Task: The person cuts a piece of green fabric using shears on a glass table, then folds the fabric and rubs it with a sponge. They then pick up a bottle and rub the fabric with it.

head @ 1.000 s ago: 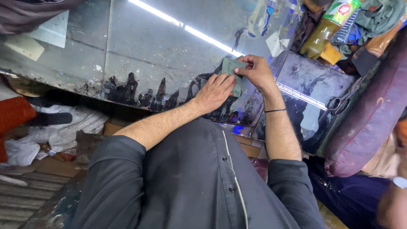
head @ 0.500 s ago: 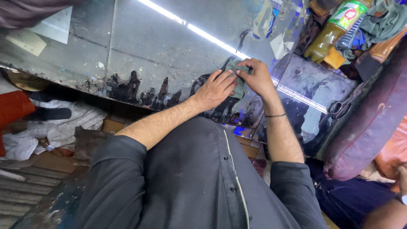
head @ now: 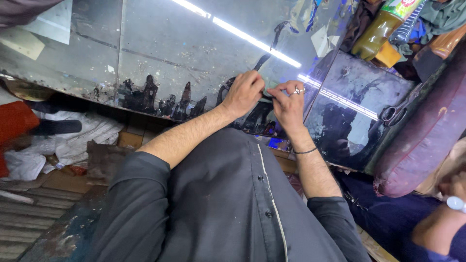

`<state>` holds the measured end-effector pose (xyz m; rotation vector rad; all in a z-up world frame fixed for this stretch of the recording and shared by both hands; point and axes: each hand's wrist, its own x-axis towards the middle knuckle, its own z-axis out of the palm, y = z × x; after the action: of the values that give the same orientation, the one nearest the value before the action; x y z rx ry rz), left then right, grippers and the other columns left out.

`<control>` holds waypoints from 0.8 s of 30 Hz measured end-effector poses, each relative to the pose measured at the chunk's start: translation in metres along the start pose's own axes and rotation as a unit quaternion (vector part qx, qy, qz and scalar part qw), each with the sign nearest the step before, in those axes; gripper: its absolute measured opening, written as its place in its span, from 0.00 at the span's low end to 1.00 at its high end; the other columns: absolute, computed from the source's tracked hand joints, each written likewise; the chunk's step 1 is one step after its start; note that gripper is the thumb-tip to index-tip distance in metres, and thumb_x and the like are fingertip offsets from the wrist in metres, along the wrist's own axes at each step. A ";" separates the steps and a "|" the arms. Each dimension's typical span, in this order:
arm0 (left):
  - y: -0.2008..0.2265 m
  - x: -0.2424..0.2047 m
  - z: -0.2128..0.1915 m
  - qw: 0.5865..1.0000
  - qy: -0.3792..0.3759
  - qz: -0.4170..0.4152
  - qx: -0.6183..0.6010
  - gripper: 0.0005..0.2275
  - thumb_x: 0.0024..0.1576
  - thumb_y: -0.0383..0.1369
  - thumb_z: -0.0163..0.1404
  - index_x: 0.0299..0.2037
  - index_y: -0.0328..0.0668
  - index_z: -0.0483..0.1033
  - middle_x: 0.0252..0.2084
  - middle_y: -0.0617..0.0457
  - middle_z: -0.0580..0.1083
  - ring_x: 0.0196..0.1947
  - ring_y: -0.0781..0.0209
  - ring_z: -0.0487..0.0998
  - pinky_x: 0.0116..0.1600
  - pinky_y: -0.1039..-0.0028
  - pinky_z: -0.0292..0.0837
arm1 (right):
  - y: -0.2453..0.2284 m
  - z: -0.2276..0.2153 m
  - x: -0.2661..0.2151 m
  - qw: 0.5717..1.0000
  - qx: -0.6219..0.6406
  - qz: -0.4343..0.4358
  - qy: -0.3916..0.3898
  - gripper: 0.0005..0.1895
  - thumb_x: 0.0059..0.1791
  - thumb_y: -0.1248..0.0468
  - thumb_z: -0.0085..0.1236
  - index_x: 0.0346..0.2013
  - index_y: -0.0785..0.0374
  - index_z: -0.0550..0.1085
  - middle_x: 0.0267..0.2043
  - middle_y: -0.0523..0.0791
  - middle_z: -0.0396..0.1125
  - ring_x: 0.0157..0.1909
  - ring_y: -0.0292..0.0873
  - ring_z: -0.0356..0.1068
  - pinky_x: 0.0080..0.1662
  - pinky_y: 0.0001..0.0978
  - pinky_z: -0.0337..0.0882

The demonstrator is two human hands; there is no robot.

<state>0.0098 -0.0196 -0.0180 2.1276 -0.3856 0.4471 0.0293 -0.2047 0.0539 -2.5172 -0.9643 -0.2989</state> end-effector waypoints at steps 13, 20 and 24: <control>-0.008 0.010 -0.019 0.982 -0.026 0.183 0.041 0.06 0.53 0.30 0.56 0.39 0.49 0.77 0.45 0.54 0.70 0.45 0.56 0.75 0.43 0.66 0.74 | 0.020 0.016 -0.024 0.999 0.017 -0.025 0.021 0.18 0.37 0.78 0.66 0.39 0.59 0.79 0.44 0.43 0.69 0.52 0.52 0.65 0.54 0.44 0.69; -0.010 0.010 -0.019 0.988 -0.038 0.151 0.015 0.05 0.55 0.30 0.57 0.40 0.47 0.76 0.45 0.54 0.69 0.46 0.56 0.73 0.46 0.64 0.71 | 0.022 0.019 -0.029 0.998 0.044 -0.026 0.032 0.20 0.39 0.78 0.66 0.43 0.59 0.79 0.45 0.43 0.69 0.53 0.53 0.67 0.55 0.43 0.70; -0.012 0.010 -0.016 0.989 -0.048 0.134 0.045 0.09 0.53 0.25 0.56 0.43 0.46 0.77 0.45 0.54 0.69 0.47 0.56 0.72 0.48 0.64 0.67 | 0.024 0.019 -0.031 0.998 0.057 -0.017 0.031 0.23 0.39 0.78 0.65 0.48 0.62 0.76 0.46 0.44 0.70 0.53 0.53 0.68 0.55 0.44 0.70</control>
<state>0.0212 -0.0008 -0.0135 2.1986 -0.7252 0.5243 0.0238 -0.2300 0.0189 -2.3760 -0.9736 -0.3226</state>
